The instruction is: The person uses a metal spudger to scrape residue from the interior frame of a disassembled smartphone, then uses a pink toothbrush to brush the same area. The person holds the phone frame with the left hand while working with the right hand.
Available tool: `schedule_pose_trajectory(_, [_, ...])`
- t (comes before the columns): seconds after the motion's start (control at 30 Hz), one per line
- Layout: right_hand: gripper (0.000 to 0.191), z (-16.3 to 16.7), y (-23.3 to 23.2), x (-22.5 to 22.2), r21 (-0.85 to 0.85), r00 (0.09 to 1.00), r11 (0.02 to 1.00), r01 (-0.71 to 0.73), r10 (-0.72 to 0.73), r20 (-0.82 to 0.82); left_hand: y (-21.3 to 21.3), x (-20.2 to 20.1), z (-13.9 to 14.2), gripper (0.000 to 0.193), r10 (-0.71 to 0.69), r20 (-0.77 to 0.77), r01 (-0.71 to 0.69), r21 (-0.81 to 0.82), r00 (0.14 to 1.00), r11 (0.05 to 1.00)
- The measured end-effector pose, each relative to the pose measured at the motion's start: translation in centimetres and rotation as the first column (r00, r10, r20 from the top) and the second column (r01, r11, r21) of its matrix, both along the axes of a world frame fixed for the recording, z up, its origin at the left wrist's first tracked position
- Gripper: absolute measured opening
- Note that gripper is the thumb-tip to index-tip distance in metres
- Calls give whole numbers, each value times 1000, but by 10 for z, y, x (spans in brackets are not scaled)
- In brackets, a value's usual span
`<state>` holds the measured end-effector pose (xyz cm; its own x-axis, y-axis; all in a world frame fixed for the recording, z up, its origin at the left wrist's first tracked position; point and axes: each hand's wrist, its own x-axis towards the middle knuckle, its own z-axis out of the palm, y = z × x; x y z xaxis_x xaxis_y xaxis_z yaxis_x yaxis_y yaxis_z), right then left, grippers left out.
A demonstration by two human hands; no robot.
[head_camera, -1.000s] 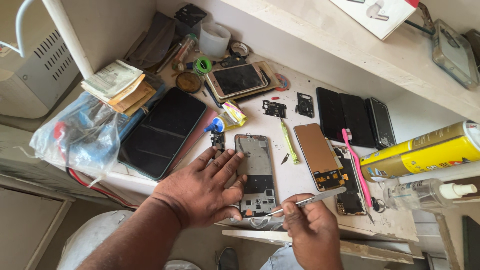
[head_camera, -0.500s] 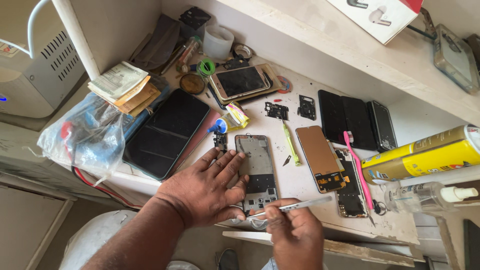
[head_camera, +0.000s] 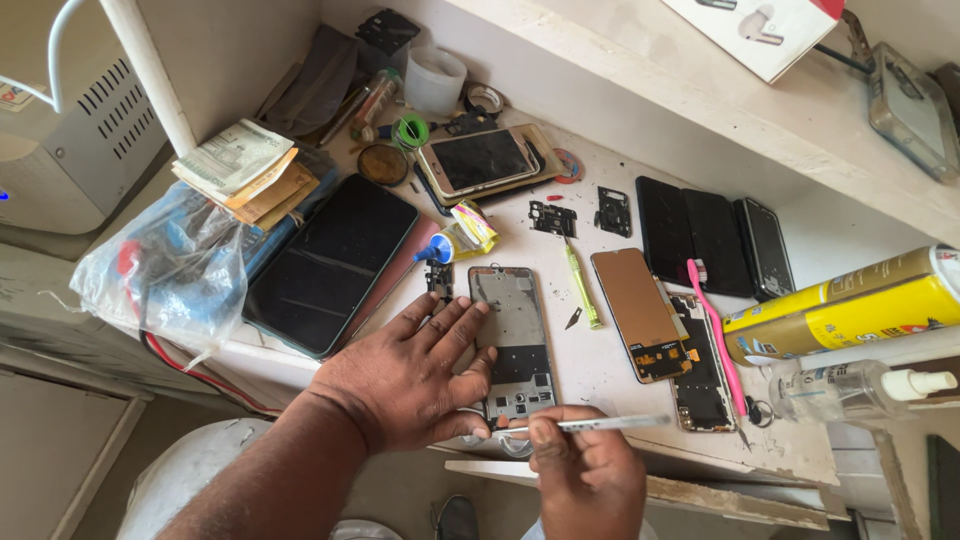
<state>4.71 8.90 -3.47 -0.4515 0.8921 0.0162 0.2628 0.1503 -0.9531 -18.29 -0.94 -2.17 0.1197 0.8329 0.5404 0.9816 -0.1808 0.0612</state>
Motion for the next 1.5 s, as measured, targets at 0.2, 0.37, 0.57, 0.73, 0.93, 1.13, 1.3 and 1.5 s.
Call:
schedule_pose_trajectory(0.2, [23, -3, 11, 30, 7, 991, 992, -129, 130, -36, -1, -1, -2, 62, 2, 10, -2, 3, 1000, 1000])
schedule_pose_trajectory(0.37, [19, -13, 1, 31, 122, 995, 988, -97, 96, 21, -1, 0, -3, 61, 3, -1, -3, 18, 1000, 1000])
schedule_pose_trajectory(0.57, [16, -9, 1, 31, 429, 971, 881, -201, 238, -34, 3, 2, -1, 62, 4, -4, -4, 30, 1000, 1000])
schedule_pose_trajectory(0.73, [16, -16, -9, 23, 476, 984, 868, -145, 176, -20, 4, 2, -1, 61, 5, -17, -5, 33, 1000, 999])
schedule_pose_trajectory(0.93, [15, -17, -10, 25, 555, 957, 809, -193, 281, -77, 4, 2, 0, 63, -5, -19, 5, 46, 1000, 999])
schedule_pose_trajectory(1.13, [17, -30, -25, 24, 543, 997, 837, -70, 75, 13, 5, 2, 1, 61, -3, -21, 4, 41, 1000, 999])
schedule_pose_trajectory(1.3, [17, -29, -11, 26, 545, 985, 821, -167, 164, 53, 4, 3, 1, 59, 1, 6, -1, 27, 1000, 1000])
schedule_pose_trajectory(1.5, [13, -24, -20, 23, 485, 995, 870, -90, 55, 86, 8, 4, 3, 58, 6, 2, -6, 34, 1000, 999])
